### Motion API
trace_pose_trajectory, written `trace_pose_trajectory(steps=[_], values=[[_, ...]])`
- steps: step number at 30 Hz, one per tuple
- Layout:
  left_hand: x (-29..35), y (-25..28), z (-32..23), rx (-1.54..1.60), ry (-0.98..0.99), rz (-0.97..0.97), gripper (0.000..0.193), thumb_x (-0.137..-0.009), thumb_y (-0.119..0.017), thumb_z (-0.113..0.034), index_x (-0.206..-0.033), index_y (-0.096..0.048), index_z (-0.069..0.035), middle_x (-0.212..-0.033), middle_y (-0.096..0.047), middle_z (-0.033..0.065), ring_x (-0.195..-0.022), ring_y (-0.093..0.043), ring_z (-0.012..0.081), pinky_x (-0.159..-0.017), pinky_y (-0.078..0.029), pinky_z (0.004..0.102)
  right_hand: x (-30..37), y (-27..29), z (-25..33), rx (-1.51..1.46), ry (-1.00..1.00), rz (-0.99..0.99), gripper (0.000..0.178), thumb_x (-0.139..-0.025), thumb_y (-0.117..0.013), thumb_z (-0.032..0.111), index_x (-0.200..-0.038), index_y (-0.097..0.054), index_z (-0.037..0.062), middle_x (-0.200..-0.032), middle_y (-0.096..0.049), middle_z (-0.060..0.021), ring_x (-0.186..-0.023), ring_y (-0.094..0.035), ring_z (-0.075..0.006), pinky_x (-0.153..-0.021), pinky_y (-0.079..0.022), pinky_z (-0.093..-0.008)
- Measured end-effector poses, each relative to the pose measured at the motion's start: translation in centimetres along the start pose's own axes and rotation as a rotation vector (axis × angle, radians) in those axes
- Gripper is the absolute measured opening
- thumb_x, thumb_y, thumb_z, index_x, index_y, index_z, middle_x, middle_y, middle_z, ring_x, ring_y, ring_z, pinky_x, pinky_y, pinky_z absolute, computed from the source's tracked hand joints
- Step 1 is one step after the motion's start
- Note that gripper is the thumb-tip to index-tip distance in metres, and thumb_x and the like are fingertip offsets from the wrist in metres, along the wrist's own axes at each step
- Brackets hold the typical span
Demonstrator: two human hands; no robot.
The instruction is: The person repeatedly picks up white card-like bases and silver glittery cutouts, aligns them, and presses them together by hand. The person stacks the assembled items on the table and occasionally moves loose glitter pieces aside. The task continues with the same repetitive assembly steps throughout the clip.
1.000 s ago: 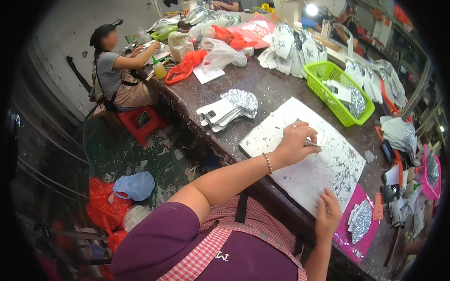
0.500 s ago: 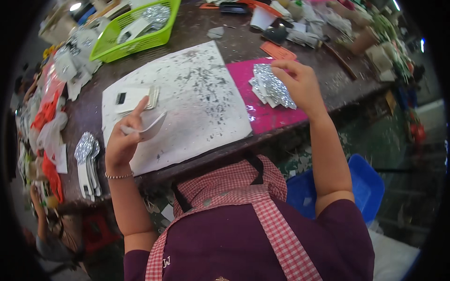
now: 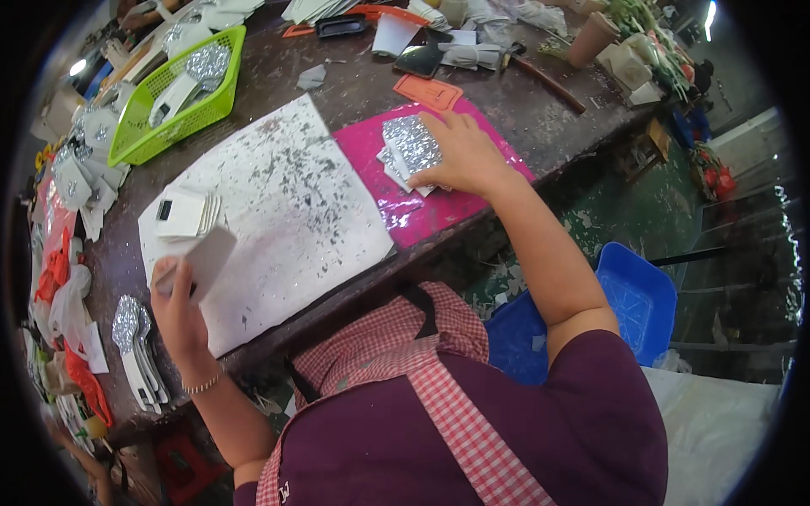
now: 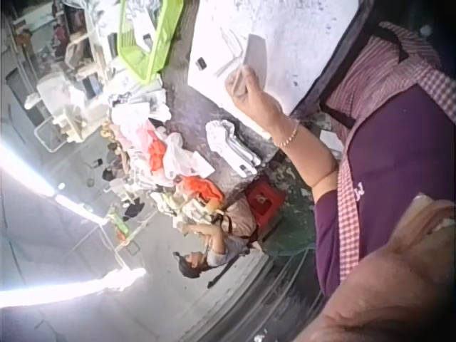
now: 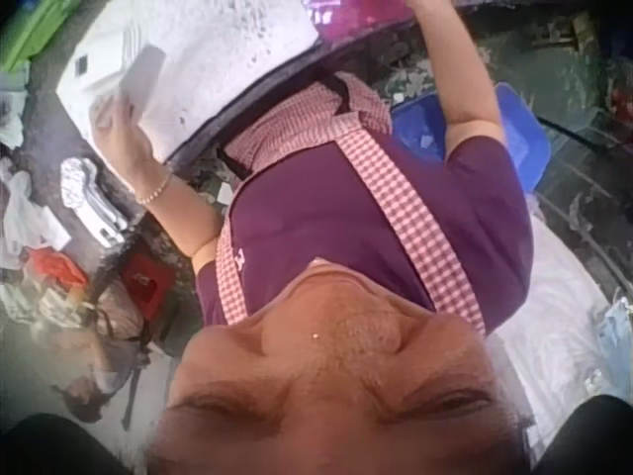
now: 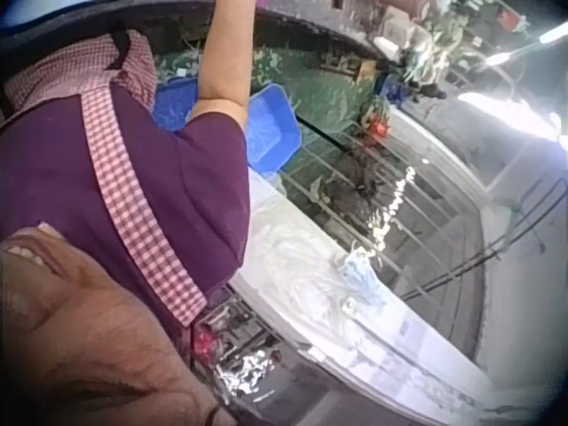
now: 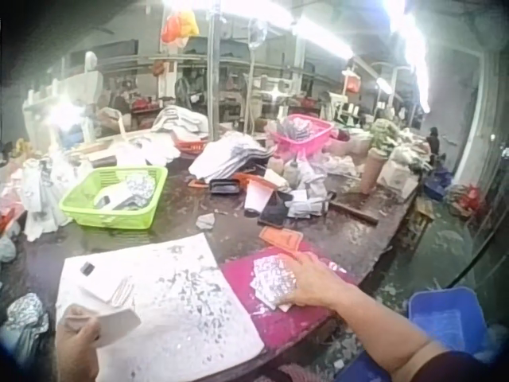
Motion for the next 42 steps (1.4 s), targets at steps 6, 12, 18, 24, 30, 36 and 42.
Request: trace_pose_trajectory(steps=[6,12,18,24,30,36,42], values=[[2.5,-0.9,-1.7,-0.503,-0.092,-0.231,0.052,-0.089,-0.079,-0.013,-0.136,-0.058,-0.004,-0.126,-0.062,0.0136,-0.119,-0.058,0.0247,-0.105,-0.044,0.0377,2.4,1.1,1.0,-0.03,0.152,-0.273,0.099,-0.066,-0.091,0.041,-0.149,-0.049,0.0075,-0.135,-0.054,-0.0205,-0.13,-0.051,-0.0387,-0.11,-0.042,-0.0484],[4.0,-6.6,-5.0,-1.088,-0.486,-0.273,0.057,-0.086,-0.077,-0.005,-0.14,-0.058,-0.004,-0.148,-0.05,0.0206,-0.139,-0.045,0.0361,-0.117,-0.033,0.0467,4.6,2.2,1.6,-0.049,0.222,-0.567,0.09,-0.07,-0.09,0.03,-0.147,-0.049,0.0086,-0.138,-0.05,-0.0182,-0.129,-0.049,-0.039,-0.107,-0.041,-0.0462],[3.9,-20.2,-5.2,-0.448,-0.31,0.404,0.038,-0.092,-0.073,-0.008,-0.129,-0.067,-0.004,-0.127,-0.069,0.0107,-0.117,-0.065,0.022,-0.096,-0.051,0.0338,2.9,2.9,-0.9,-0.606,0.118,-0.472,0.046,-0.083,-0.083,0.014,-0.123,-0.065,-0.0007,-0.111,-0.068,-0.015,-0.1,-0.068,-0.0276,-0.085,-0.053,-0.0363],[-0.1,-27.0,-3.5,-0.092,-0.17,0.419,0.03,-0.1,-0.068,-0.018,-0.122,-0.068,0.002,-0.107,-0.073,0.0102,-0.101,-0.067,0.0179,-0.085,-0.053,0.0304,2.0,1.6,-1.4,-1.481,-0.066,-0.178,0.022,-0.094,-0.074,0.006,-0.113,-0.068,-0.0018,-0.101,-0.074,-0.0056,-0.085,-0.068,-0.0086,-0.077,-0.055,-0.0242],[-1.1,-27.9,-1.1,0.123,0.054,0.502,0.021,-0.102,-0.067,-0.02,-0.106,-0.073,0.0,-0.089,-0.068,-0.0036,-0.076,-0.056,0.0042,-0.071,-0.046,0.0217,1.7,-0.6,0.4,-1.809,-0.097,-0.141,0.02,-0.099,-0.07,0.015,-0.112,-0.069,-0.0004,-0.102,-0.074,-0.0044,-0.088,-0.068,-0.0085,-0.074,-0.056,-0.0244],[-1.6,-24.8,-1.2,0.361,0.26,0.412,0.018,-0.1,-0.071,-0.025,-0.101,-0.074,-0.008,-0.089,-0.07,-0.0048,-0.076,-0.059,0.0028,-0.071,-0.048,0.0211,1.8,-1.3,1.3,-1.788,-0.179,0.103,0.018,-0.101,-0.068,0.021,-0.107,-0.071,0.004,-0.099,-0.072,-0.0001,-0.086,-0.067,-0.0085,-0.074,-0.057,-0.0257],[-1.6,-21.1,-1.8,0.33,0.139,0.354,0.019,-0.096,-0.075,-0.026,-0.101,-0.074,-0.008,-0.09,-0.07,-0.0059,-0.08,-0.062,0.0051,-0.071,-0.049,0.0234,1.9,-1.3,3.7,-1.594,-0.021,0.097,0.012,-0.099,-0.069,0.013,-0.107,-0.072,0.0044,-0.107,-0.073,-0.0029,-0.093,-0.069,-0.0102,-0.079,-0.058,-0.0267]])
Point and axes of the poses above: each hand's wrist, its own x-axis away from the middle knuckle, its own y-axis out of the back of the hand, z = x × y, the point moved 9 cm from there along -x, towards the middle knuckle
